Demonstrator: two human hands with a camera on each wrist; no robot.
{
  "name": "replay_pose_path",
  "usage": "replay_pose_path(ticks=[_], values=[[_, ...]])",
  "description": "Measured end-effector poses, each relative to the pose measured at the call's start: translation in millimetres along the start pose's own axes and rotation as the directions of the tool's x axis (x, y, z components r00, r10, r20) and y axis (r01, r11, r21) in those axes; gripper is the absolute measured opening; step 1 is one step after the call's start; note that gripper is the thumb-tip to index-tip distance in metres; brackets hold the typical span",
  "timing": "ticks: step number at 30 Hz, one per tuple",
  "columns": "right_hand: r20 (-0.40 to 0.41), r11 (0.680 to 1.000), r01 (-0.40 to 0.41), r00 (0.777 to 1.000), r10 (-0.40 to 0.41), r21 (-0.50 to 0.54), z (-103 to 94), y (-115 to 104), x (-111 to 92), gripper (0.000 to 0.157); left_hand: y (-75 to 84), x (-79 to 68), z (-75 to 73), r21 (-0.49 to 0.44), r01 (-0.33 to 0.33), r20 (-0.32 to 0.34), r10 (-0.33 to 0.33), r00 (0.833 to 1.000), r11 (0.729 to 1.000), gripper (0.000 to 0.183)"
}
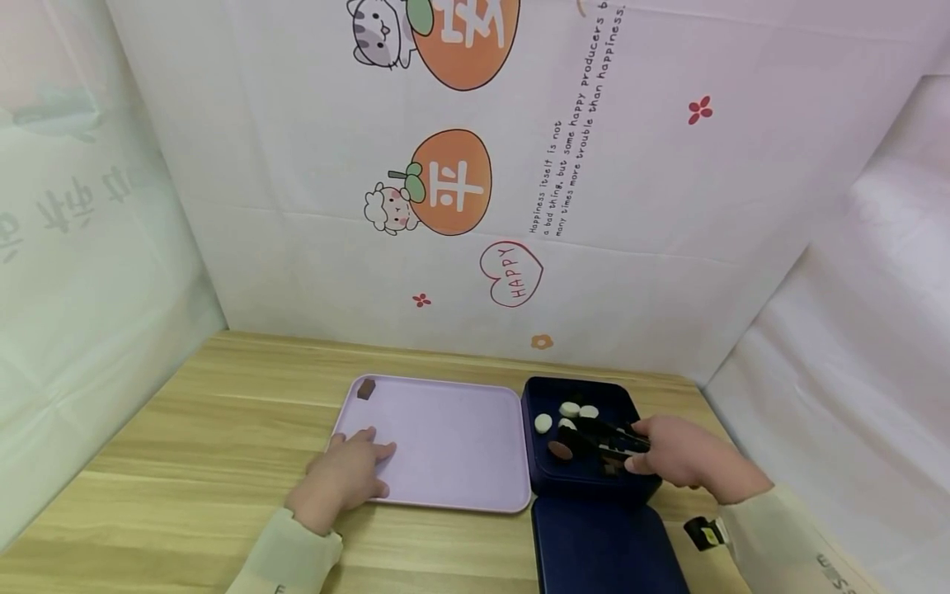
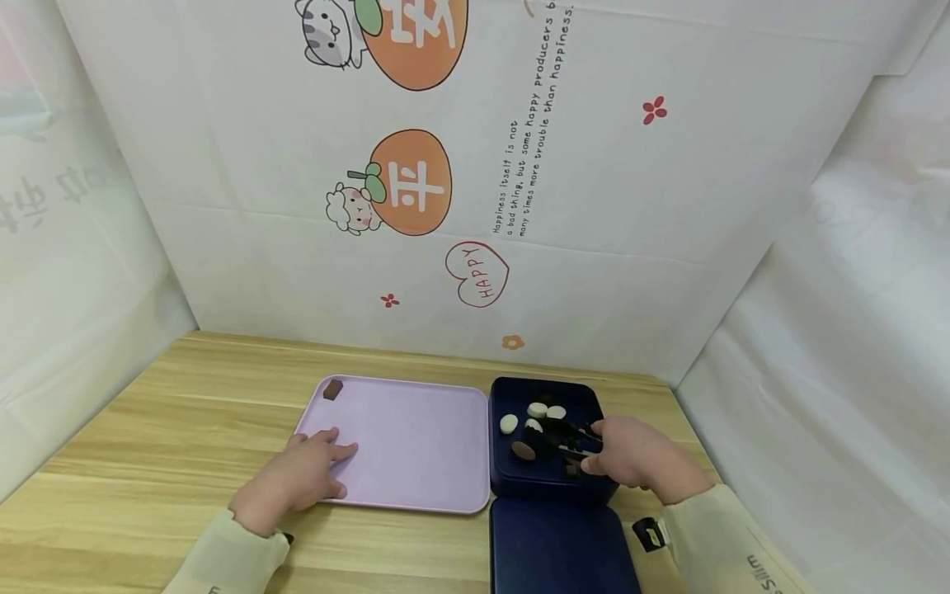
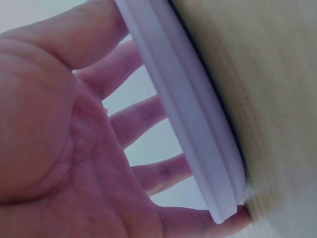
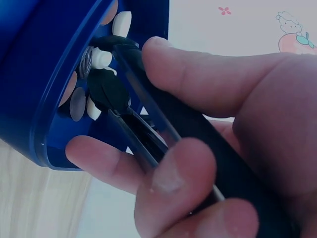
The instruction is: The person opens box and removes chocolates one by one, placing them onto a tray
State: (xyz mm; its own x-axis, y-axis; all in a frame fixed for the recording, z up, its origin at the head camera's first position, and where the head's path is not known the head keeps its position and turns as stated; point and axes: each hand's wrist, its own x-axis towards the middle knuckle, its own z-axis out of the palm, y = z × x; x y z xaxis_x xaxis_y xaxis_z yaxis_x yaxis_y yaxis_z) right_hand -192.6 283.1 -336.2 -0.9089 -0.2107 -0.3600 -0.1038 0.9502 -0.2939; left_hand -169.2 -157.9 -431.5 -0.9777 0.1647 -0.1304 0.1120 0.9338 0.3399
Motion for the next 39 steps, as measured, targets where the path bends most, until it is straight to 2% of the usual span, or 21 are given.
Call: replay_pose_path(ticks=[11, 20, 27, 39], values=[[-0.037, 0.989, 0.067, 0.997, -0.072, -0.133, -3.4, 2.2, 2.1, 0.068, 1.7, -1.8, -2.9, 0.003, -0.007, 0.007, 0.007, 1.000, 1.000, 0.059], [-0.124, 0.989, 0.098, 0.986, -0.112, -0.111, -8.9, 6.0, -9.0, 0.073, 1.8, -1.2, -1.6, 0.010, -0.005, 0.003, 0.005, 1.000, 1.000, 0.059], [-0.174, 0.995, 0.085, 0.980, -0.092, -0.045, -10.8, 6.8, -11.5, 0.077, 1.5, -1.1, -2.0, 0.009, -0.004, 0.003, 0.004, 1.000, 1.000, 0.060], [-0.231, 0.995, 0.037, 0.971, -0.059, -0.097, -13.0, -4.2, -10.0, 0.079, 0.1, -0.7, -1.5, 0.008, -0.013, -0.005, 0.013, 1.000, 1.000, 0.060]])
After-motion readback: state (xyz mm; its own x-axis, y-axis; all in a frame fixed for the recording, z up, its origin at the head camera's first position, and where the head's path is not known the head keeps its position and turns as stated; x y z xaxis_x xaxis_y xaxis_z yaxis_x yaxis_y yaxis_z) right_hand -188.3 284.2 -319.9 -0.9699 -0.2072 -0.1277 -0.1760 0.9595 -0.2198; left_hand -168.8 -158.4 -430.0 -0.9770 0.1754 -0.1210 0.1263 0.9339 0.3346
